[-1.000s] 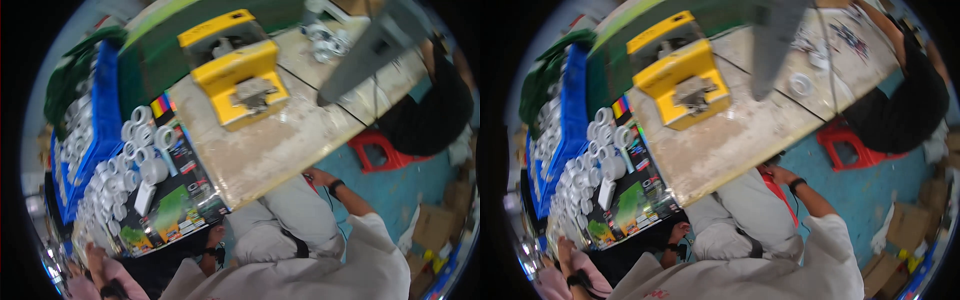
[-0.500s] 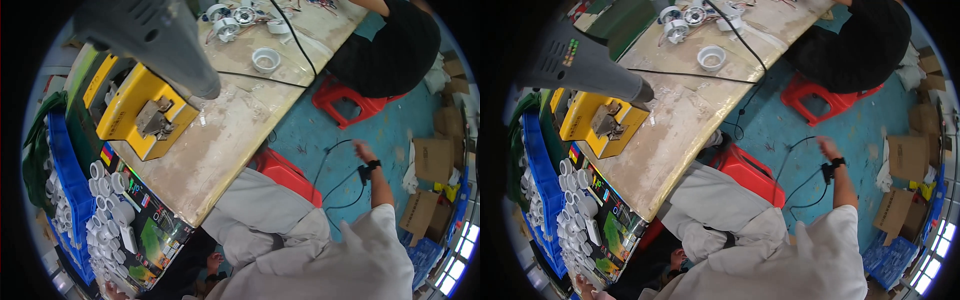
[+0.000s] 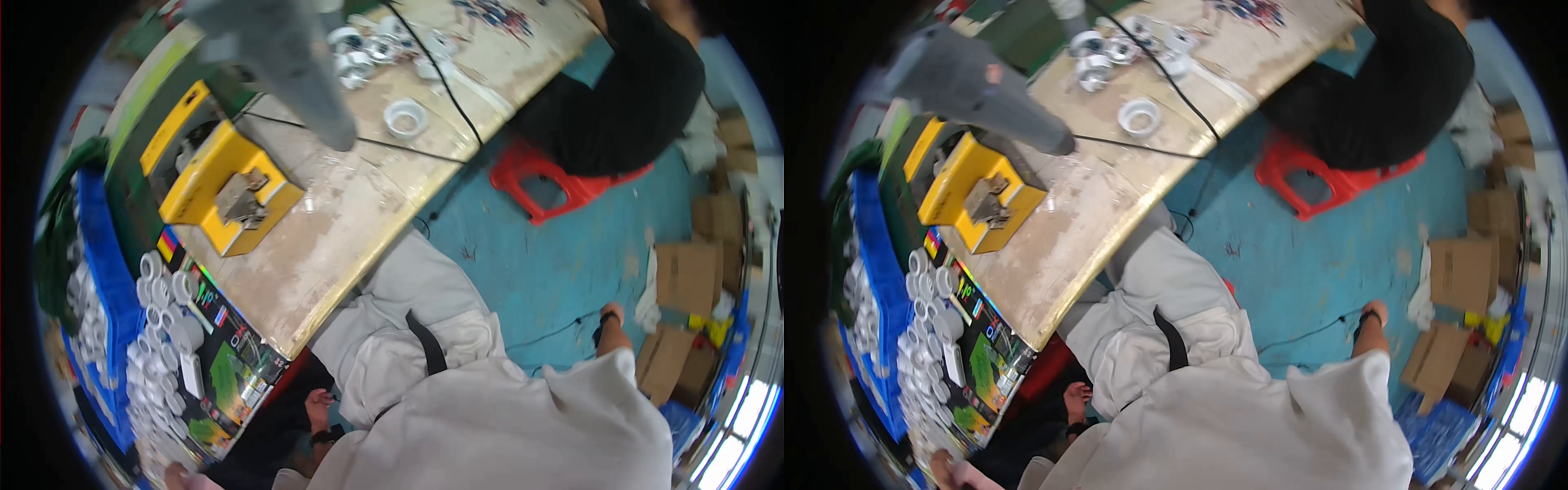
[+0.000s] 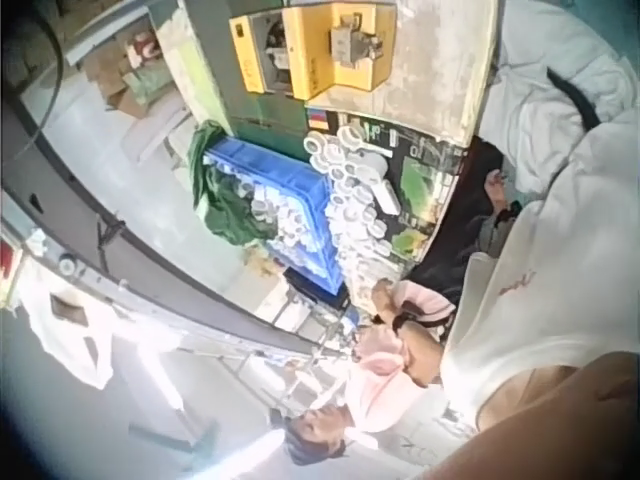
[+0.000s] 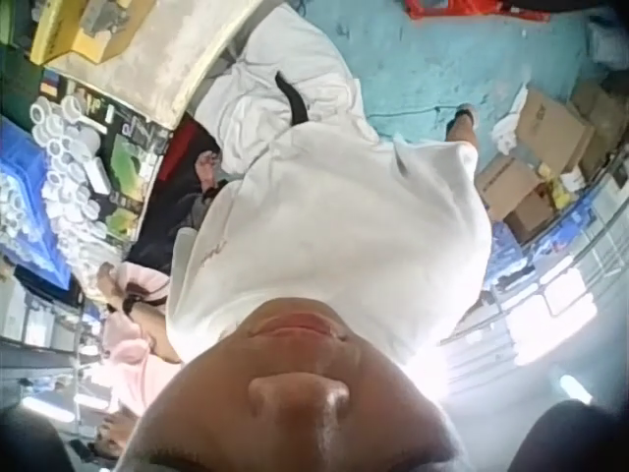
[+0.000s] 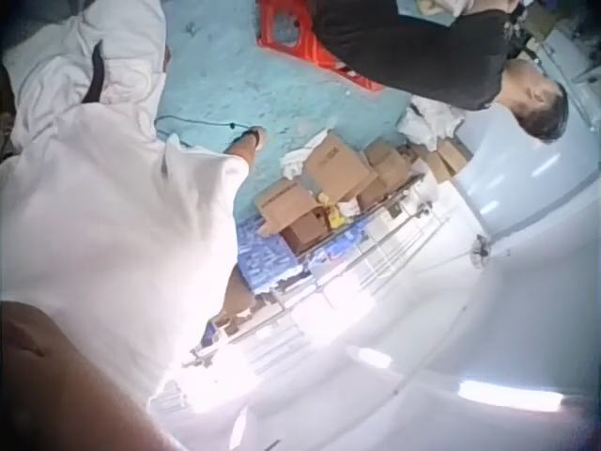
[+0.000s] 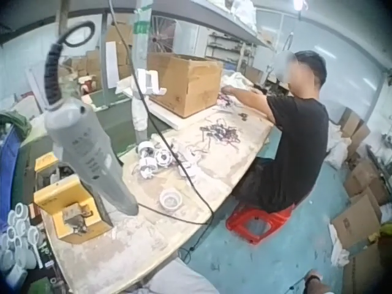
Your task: Assembling components of a small handheld portable fan at a factory workstation.
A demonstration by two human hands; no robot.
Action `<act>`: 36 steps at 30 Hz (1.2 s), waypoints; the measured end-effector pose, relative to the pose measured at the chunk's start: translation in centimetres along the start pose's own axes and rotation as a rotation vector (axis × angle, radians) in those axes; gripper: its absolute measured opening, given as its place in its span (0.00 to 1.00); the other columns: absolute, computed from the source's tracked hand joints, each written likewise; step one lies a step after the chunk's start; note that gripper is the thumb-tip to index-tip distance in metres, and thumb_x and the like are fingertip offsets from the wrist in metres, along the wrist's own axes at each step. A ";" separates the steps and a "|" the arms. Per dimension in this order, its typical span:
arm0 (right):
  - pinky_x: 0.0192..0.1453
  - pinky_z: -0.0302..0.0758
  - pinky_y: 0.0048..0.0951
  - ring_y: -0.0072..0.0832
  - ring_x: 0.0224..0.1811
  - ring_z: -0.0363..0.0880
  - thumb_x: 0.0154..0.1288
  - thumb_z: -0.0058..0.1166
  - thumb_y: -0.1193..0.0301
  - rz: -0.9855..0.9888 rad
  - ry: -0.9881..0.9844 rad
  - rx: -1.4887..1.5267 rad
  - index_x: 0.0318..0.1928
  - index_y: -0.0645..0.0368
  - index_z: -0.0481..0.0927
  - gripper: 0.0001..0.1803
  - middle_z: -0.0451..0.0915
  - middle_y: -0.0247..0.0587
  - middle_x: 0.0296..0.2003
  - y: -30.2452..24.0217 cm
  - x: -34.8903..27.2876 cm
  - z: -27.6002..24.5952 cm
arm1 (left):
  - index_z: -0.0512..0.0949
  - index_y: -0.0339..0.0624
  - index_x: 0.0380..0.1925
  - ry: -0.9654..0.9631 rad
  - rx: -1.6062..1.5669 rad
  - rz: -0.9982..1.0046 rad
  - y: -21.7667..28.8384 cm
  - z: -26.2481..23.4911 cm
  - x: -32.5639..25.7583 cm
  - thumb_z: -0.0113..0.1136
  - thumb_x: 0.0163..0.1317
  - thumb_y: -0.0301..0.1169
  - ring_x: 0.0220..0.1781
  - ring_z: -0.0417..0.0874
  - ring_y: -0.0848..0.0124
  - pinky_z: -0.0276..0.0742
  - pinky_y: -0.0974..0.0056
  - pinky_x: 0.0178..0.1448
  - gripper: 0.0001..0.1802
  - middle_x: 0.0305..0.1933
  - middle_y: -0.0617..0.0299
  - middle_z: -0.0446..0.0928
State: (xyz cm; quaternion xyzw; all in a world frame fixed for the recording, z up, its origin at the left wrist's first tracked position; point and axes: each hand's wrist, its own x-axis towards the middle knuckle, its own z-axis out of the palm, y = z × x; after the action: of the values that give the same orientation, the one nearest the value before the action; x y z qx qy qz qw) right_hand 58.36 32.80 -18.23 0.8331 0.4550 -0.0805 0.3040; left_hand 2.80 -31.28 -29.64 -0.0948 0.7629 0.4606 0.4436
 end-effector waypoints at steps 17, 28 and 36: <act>0.51 0.72 0.25 0.25 0.43 0.75 0.65 0.43 0.81 -1.810 -0.218 1.888 0.44 0.68 0.75 0.10 0.77 0.42 0.43 -30.5 -31.6 -26.9 | 0.72 0.36 0.41 -0.020 -0.920 1.567 37.0 4.3 -19.1 0.52 0.65 0.38 0.15 0.60 0.76 0.57 0.68 0.23 0.15 0.14 0.65 0.62; 0.69 0.54 0.36 0.37 0.65 0.60 0.52 0.61 0.71 -2.148 -0.461 1.271 0.68 0.69 0.49 0.47 0.60 0.48 0.62 -34.7 -48.2 -25.6 | 0.73 0.32 0.41 0.339 -0.538 1.469 46.7 5.5 -13.0 0.47 0.62 0.24 0.17 0.74 0.72 0.69 0.71 0.21 0.09 0.20 0.56 0.73; 0.49 0.70 0.31 0.30 0.43 0.72 0.56 0.55 0.71 -2.092 -0.520 1.535 0.64 0.65 0.49 0.39 0.70 0.47 0.44 -33.2 -55.8 -23.1 | 0.76 0.29 0.32 0.434 -0.116 1.337 46.6 11.7 -9.2 0.53 0.53 0.16 0.20 0.78 0.72 0.71 0.71 0.26 0.06 0.21 0.56 0.76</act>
State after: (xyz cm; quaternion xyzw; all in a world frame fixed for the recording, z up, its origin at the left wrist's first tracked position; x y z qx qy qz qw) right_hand -3.68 19.93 8.81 0.0111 0.6468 -0.6674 -0.3689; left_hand -10.60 1.49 4.10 0.2811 0.7032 0.6451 -0.1023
